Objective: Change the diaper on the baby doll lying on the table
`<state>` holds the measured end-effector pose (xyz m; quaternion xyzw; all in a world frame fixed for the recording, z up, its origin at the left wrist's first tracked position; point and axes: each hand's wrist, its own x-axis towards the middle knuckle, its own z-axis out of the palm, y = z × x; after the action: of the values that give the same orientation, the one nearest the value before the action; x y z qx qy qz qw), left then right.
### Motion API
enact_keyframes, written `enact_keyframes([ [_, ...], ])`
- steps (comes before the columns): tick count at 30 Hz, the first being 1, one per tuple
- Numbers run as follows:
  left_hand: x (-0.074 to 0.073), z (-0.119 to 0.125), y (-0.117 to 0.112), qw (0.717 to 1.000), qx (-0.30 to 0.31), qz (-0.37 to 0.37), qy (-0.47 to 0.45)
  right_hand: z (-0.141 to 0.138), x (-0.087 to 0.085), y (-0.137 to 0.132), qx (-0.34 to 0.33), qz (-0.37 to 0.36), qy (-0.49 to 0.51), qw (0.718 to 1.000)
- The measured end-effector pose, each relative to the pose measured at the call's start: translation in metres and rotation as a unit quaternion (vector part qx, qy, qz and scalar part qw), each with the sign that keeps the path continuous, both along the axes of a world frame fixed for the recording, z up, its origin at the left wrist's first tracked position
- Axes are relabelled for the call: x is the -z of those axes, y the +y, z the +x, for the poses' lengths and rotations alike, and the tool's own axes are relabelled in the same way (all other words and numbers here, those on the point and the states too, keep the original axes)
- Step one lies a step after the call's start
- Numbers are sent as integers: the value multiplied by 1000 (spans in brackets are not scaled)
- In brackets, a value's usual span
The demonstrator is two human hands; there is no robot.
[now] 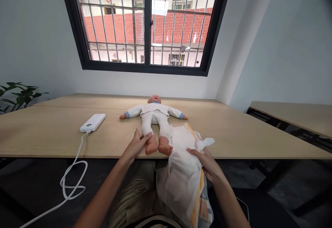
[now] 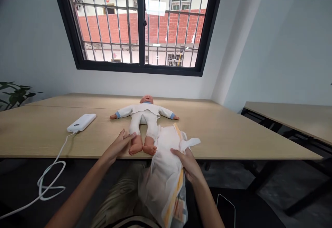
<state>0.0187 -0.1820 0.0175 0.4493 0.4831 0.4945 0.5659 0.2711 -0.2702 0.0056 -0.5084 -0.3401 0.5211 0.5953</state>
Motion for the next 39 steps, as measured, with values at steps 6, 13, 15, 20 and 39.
enact_keyframes([
  [6,-13,6,11,977,38,-58,-200,-26,1,8,-22,17,13,1000],
  [13,-18,27,9,966,101,-67,-231,-34,6,14,-44,33,20,998],
  [15,-20,28,7,962,125,-87,-226,-35,6,14,-41,29,17,999],
  [20,-23,23,14,933,225,-151,-236,-39,-1,8,-25,38,63,997],
  [39,-98,18,33,886,242,-163,-361,55,-28,-5,98,-115,9,989],
])
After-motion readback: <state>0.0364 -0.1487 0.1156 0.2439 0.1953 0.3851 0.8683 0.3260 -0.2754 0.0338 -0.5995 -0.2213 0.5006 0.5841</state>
